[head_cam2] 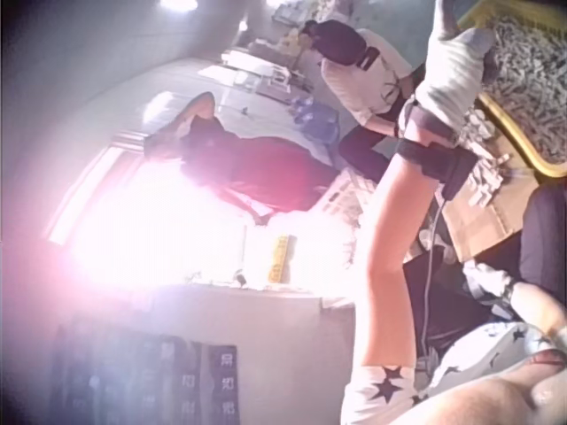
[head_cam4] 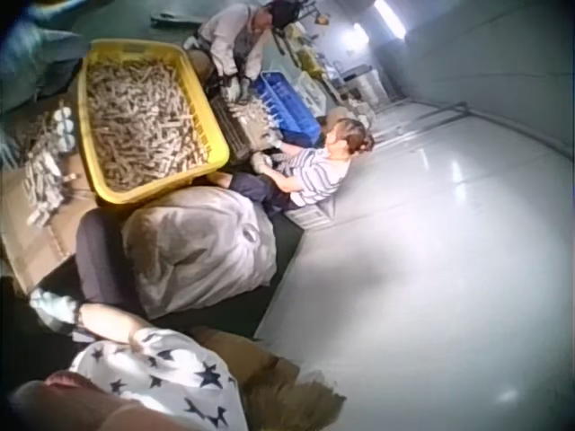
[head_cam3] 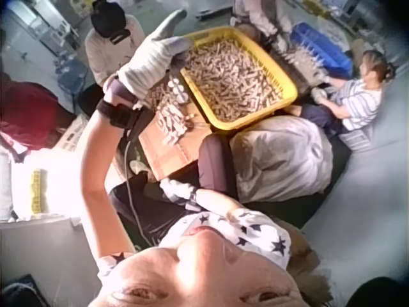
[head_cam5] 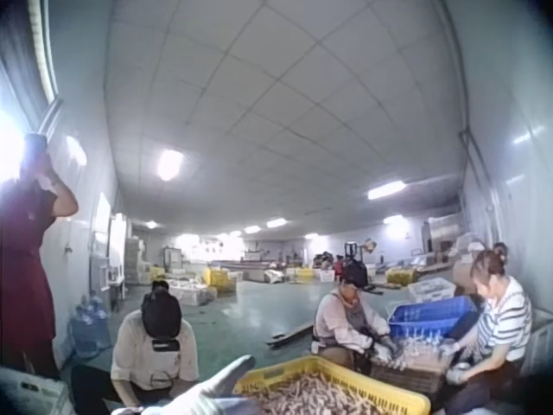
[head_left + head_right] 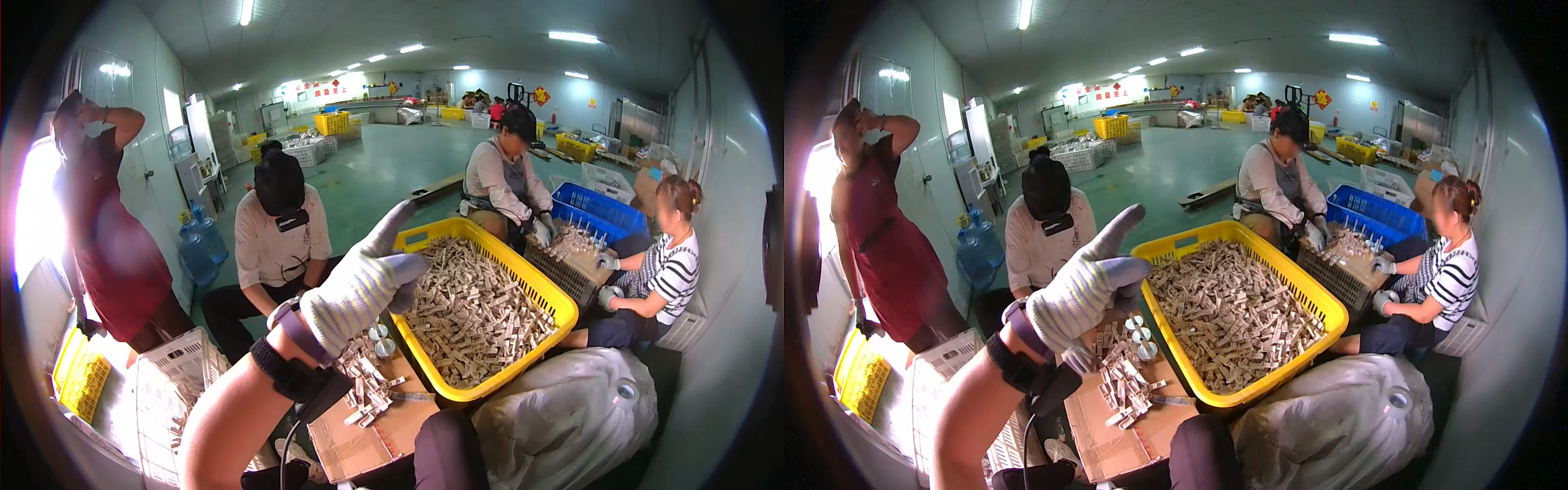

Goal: Workers are sitting on the floor sorting small white plastic components from crates and arranging them on cardboard surfaces.

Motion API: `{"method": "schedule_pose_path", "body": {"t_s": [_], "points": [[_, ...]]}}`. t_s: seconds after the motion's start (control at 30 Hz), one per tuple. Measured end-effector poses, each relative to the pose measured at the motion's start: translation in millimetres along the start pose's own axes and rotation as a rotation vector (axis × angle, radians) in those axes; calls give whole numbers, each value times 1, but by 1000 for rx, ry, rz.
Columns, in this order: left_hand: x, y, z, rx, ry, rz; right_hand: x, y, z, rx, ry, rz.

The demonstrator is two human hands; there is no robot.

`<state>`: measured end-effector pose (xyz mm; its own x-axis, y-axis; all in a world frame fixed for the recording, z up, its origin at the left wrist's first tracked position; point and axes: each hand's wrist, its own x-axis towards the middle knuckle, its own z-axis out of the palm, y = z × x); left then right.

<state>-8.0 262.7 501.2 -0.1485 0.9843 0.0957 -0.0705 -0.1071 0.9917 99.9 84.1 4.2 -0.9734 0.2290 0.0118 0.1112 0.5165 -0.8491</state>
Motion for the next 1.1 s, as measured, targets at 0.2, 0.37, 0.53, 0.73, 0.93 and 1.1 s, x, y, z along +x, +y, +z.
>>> {"method": "schedule_pose_path", "body": {"t_s": [0.2,0.37,0.53,0.73,0.93,1.1], "points": [[22,13,52,53,-42,97,0,22,9,-109,36,-14],[13,36,76,66,-36,169,-3,41,21,-94,-5,-3],[3,35,85,145,-78,164,3,40,26,-80,-47,2],[-15,44,77,150,-57,118,-5,31,33,19,-105,71],[-18,28,71,318,-186,88,-21,31,17,149,-118,229],[-32,37,78,182,-296,129,-11,12,6,288,-122,316]]}}
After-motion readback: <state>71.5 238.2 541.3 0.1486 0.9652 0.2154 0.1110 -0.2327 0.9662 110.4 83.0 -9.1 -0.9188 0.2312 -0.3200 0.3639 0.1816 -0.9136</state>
